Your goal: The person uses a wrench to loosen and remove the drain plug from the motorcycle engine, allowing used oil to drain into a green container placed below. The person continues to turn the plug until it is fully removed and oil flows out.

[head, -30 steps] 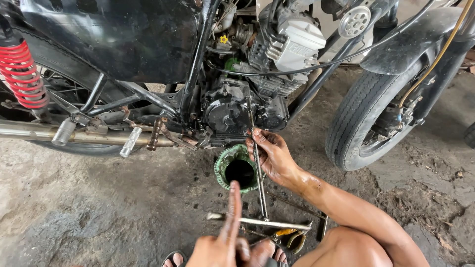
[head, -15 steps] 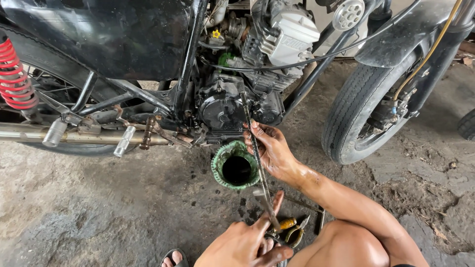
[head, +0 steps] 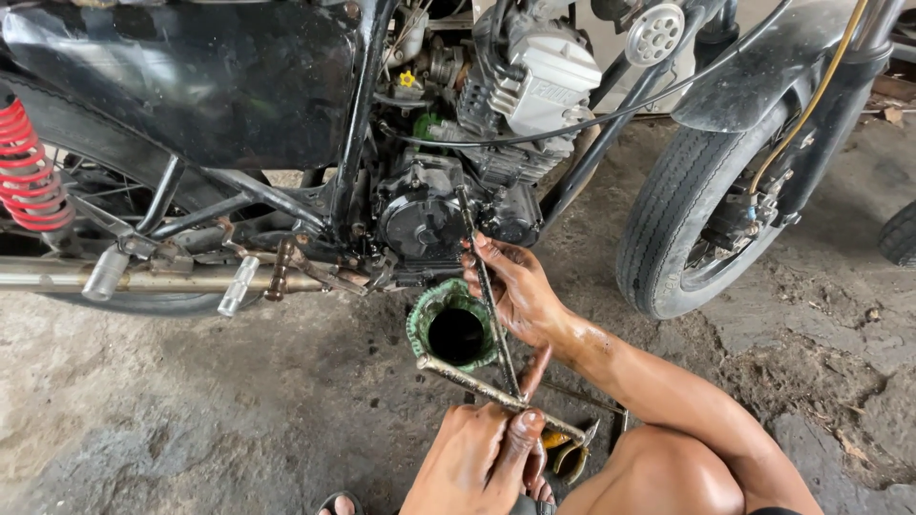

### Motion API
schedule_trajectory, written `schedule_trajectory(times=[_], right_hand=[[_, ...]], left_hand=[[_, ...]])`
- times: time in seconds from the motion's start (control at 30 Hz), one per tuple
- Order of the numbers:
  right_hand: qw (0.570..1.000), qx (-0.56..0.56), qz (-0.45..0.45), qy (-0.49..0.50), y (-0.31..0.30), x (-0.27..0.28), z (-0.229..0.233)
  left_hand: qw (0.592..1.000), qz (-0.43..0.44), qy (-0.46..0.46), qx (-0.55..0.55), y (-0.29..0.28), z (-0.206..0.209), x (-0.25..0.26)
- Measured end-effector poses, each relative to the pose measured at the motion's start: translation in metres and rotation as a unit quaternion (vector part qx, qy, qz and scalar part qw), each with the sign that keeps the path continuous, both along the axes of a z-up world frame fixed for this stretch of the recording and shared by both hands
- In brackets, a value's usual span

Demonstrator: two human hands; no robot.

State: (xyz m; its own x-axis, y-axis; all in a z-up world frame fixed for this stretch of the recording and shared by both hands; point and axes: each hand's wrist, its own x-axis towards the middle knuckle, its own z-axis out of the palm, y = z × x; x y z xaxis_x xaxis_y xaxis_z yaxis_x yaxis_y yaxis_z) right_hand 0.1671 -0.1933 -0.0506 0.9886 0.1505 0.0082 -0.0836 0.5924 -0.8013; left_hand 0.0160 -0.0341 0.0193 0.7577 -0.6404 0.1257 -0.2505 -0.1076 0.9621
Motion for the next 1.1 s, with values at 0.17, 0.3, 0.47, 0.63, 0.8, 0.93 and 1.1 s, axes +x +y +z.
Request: schedule_trajectory(times=[0.17, 0.3, 0.47, 0.63, 0.8, 0.93, 1.1], right_hand=[[0.996, -0.070, 0.019, 0.052, -0.004, 0.001, 0.016], [0.994, -0.080, 0.035, 0.067, -0.023, -0.004, 0.009], [0.966, -0.242, 0.095, 0.000, -0.022, -0.038, 0.046], [0.961, -0.270, 0.065, -0.010, -0.011, -0.051, 0.052], [0.908, -0.415, 0.043, 0.046, -0.009, -0.050, 0.055], [0.902, -0.429, 0.022, 0.041, -0.007, -0.053, 0.046], [0.908, -0.417, 0.021, 0.023, 0.001, -0.066, 0.069]], left_hand=[[0.999, 0.003, -0.043, -0.028, 0.001, -0.008, 0.011], [0.997, 0.008, -0.051, -0.048, 0.003, -0.012, 0.010], [0.995, 0.028, -0.073, -0.069, 0.009, -0.020, 0.005], [0.996, 0.023, -0.033, -0.086, 0.007, -0.031, 0.003], [0.995, 0.050, -0.023, -0.086, 0.005, -0.052, -0.005], [0.991, 0.072, -0.001, -0.114, 0.000, -0.073, -0.009], [0.971, 0.051, 0.060, -0.225, -0.014, -0.102, -0.003]])
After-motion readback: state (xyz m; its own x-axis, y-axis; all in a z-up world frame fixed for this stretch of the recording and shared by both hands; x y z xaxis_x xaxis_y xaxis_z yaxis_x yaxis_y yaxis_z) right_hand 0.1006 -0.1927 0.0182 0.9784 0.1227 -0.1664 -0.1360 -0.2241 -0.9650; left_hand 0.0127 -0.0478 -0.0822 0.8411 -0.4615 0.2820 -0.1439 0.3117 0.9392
